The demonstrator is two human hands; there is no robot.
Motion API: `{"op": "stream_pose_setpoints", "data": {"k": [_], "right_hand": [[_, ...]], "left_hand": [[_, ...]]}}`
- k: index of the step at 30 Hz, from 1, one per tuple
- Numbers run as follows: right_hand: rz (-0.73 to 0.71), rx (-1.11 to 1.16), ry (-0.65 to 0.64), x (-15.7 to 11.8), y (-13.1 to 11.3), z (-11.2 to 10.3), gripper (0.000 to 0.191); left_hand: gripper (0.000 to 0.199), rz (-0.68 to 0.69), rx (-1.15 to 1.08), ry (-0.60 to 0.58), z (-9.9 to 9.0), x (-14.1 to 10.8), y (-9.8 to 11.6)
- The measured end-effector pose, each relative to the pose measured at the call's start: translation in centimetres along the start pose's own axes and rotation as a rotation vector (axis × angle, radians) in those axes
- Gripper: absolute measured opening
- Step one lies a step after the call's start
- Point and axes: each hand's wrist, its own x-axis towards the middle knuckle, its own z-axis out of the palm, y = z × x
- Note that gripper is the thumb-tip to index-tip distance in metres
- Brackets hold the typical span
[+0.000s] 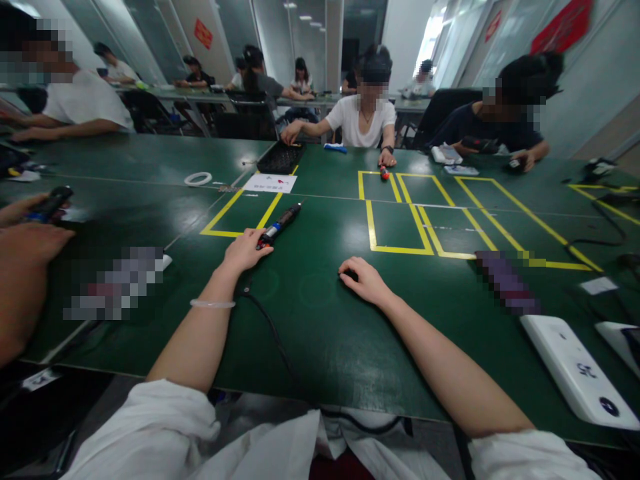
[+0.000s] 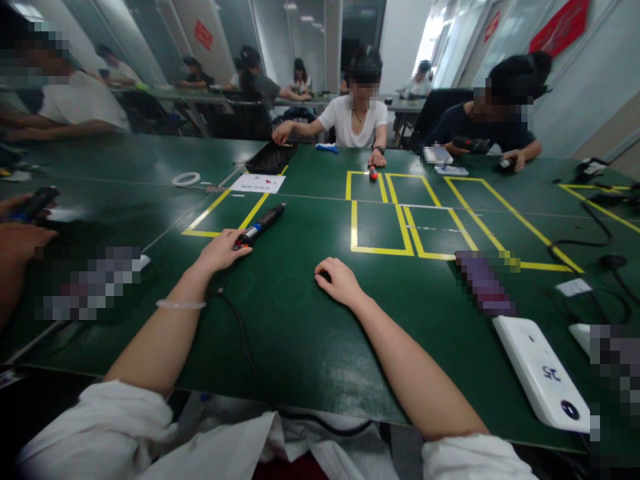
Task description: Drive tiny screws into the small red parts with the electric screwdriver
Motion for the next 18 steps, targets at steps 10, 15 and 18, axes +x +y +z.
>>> {"op": "stream_pose_setpoints", "data": {"k": [10,15,18], "right_hand": [[-0.007,-0.02,0.003,0.1,-0.1,0.1,0.006],[-0.02,-0.028,-0.003,0.1,0.1,0.2,0.007],[-0.024,-0.025,0.001,0.1,0.1,0.2,0.007]], "left_hand": [[0.061,-0.338,0.008,0.203,-1.1,-1.0,-6.9],[0.056,-0.319,-0.014,0.326,-1.3,-1.6,-5.6],[0.045,-0.369,-0.014,0.331,-1.4,-1.6,-5.0]]}}
